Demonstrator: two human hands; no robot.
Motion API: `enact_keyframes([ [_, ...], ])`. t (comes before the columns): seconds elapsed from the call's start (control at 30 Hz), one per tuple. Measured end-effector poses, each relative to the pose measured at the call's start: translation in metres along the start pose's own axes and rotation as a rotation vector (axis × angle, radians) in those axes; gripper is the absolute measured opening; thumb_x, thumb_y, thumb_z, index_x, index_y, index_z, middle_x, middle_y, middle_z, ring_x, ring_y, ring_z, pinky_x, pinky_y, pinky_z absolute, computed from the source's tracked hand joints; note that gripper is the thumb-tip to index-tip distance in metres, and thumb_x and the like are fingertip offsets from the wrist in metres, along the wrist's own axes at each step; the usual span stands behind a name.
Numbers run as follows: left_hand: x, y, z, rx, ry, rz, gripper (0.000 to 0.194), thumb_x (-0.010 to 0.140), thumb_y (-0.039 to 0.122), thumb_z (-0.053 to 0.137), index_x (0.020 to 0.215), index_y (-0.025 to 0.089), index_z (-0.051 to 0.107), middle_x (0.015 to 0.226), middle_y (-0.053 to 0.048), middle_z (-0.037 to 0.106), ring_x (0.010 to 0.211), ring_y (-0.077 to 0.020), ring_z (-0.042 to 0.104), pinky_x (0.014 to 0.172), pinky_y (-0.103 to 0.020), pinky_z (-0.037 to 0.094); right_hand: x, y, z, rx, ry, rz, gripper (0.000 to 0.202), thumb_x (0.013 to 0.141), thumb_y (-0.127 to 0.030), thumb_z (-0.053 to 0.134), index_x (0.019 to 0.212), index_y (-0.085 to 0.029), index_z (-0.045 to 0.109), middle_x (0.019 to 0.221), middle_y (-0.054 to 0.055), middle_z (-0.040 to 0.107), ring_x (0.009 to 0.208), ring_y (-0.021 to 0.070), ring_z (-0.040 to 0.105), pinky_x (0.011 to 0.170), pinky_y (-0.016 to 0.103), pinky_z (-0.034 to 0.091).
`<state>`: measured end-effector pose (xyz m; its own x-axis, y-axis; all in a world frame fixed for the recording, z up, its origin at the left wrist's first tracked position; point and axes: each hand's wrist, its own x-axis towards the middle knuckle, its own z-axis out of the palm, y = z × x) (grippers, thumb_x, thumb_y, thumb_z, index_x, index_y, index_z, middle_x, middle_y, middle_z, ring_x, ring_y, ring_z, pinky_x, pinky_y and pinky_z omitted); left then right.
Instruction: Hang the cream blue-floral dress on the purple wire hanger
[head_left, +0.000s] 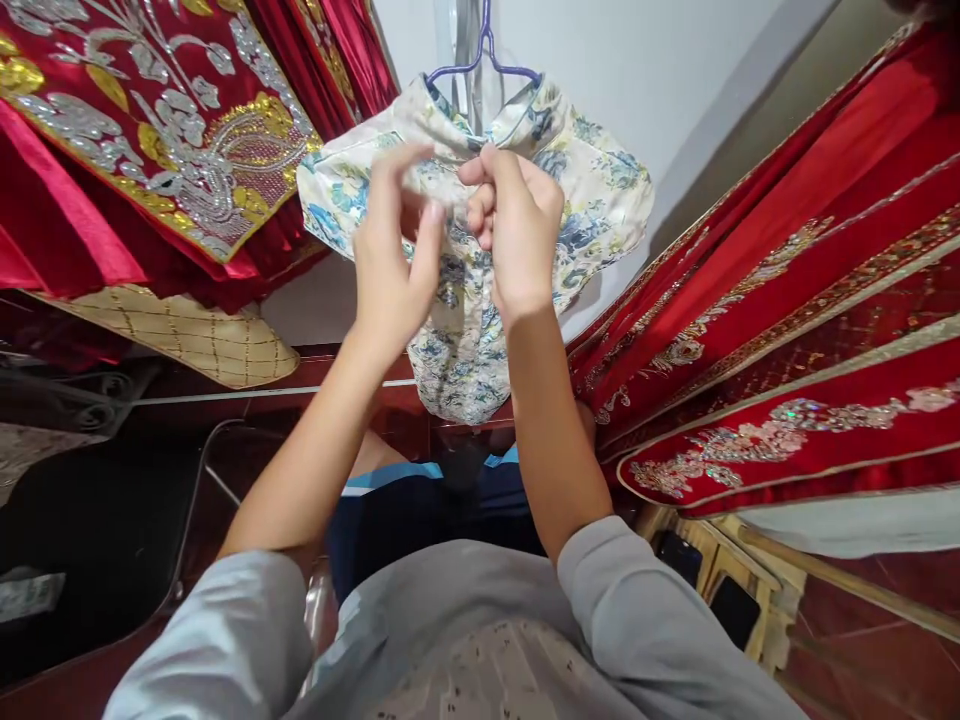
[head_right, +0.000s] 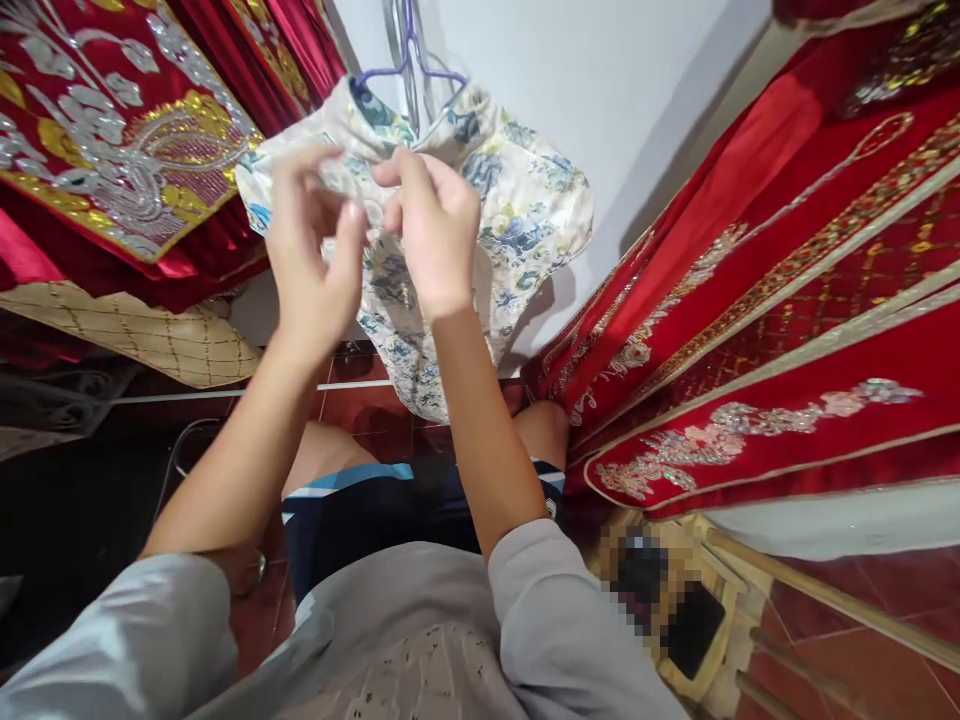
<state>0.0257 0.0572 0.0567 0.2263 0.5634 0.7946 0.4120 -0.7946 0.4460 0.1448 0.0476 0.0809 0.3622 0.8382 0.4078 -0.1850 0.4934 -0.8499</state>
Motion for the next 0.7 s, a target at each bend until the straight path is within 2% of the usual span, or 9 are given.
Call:
enact_keyframes([
  [0.07,0.037,0.009,-0.007,0.082,-0.008,0.150,0.040,0.107,0.038,0.040,0.142,0.021,0.044,0.109,-0.005,0.063,0.083,-0.0127,0.057,0.084,-0.029,0.048,0.001,-0.001,0.001,0.026,-0.029,-0.033,0.034,0.100,-0.013,0.045,0.069,-0.017,0.056,0.045,-0.009,0.045,0.044,0.0046,0.037,0.047,0.018,0.034],
  [0.17,0.074,0.019,-0.011,0.321,-0.192,0.283,0.037,0.107,0.034,0.037,0.111,0.009,0.064,0.095,-0.004,0.061,0.096,-0.0161,0.061,0.090,-0.037,0.047,0.003,0.001,0.000,-0.018,-0.015,-0.059,0.036,0.101,-0.014,0.043,0.067,-0.019,0.052,0.045,-0.011,0.044,0.044,0.0038,0.036,0.048,0.017,0.034],
  [0.23,0.084,0.022,-0.012,0.411,-0.325,0.310,0.045,0.104,0.037,0.036,0.098,0.003,0.065,0.089,-0.005,0.055,0.105,-0.0221,0.062,0.091,-0.045,0.044,0.005,0.002,-0.006,-0.064,0.023,-0.044,0.036,0.102,-0.015,0.043,0.067,-0.020,0.051,0.046,-0.011,0.043,0.045,0.0041,0.034,0.049,0.017,0.034],
  [0.3,0.086,0.022,-0.013,0.394,-0.433,0.309,0.050,0.102,0.042,0.036,0.104,0.001,0.064,0.096,-0.007,0.053,0.111,-0.0280,0.062,0.089,-0.051,0.042,0.008,0.003,-0.013,-0.088,0.037,-0.022,0.035,0.103,-0.016,0.043,0.070,-0.021,0.052,0.048,-0.010,0.042,0.047,0.0053,0.034,0.048,0.019,0.033],
  [0.33,0.085,0.021,-0.013,0.367,-0.449,0.301,0.049,0.101,0.042,0.038,0.107,0.002,0.064,0.100,-0.008,0.052,0.111,-0.0290,0.062,0.089,-0.052,0.042,0.010,0.003,-0.017,-0.089,0.030,-0.024,0.034,0.104,-0.019,0.042,0.072,-0.021,0.053,0.048,-0.010,0.042,0.047,0.0060,0.034,0.048,0.020,0.031],
  [0.4,0.084,0.017,-0.013,0.325,-0.410,0.288,0.037,0.099,0.037,0.045,0.106,0.007,0.065,0.103,-0.009,0.054,0.105,-0.0257,0.063,0.089,-0.049,0.046,0.014,0.004,-0.023,-0.099,-0.015,-0.055,0.034,0.105,-0.025,0.041,0.075,-0.021,0.054,0.049,-0.009,0.042,0.046,0.0065,0.033,0.046,0.021,0.029],
  [0.53,0.080,0.009,-0.007,0.219,-0.169,0.287,0.007,0.089,0.016,0.056,0.087,0.017,0.063,0.087,-0.005,0.060,0.085,-0.0209,0.062,0.081,-0.040,0.051,0.020,0.011,-0.026,-0.187,-0.079,-0.138,0.034,0.101,-0.030,0.048,0.069,-0.019,0.056,0.050,-0.007,0.043,0.046,0.0056,0.040,0.051,0.021,0.033],
  [0.6,0.075,0.007,-0.003,0.153,-0.106,0.252,0.010,0.086,0.013,0.058,0.081,0.022,0.059,0.085,-0.005,0.061,0.083,-0.0226,0.061,0.078,-0.039,0.052,0.021,0.018,-0.026,-0.216,-0.080,-0.122,0.035,0.099,-0.037,0.051,0.069,-0.019,0.055,0.054,-0.007,0.041,0.050,0.0066,0.046,0.054,0.021,0.034],
  [0.7,0.067,0.004,0.004,0.102,-0.126,0.148,0.008,0.089,0.020,0.060,0.081,0.023,0.057,0.086,-0.007,0.062,0.086,-0.0241,0.061,0.081,-0.040,0.051,0.025,0.036,-0.028,-0.213,-0.075,-0.064,0.036,0.096,-0.045,0.054,0.070,-0.020,0.054,0.057,-0.006,0.041,0.054,0.0082,0.048,0.053,0.021,0.032],
])
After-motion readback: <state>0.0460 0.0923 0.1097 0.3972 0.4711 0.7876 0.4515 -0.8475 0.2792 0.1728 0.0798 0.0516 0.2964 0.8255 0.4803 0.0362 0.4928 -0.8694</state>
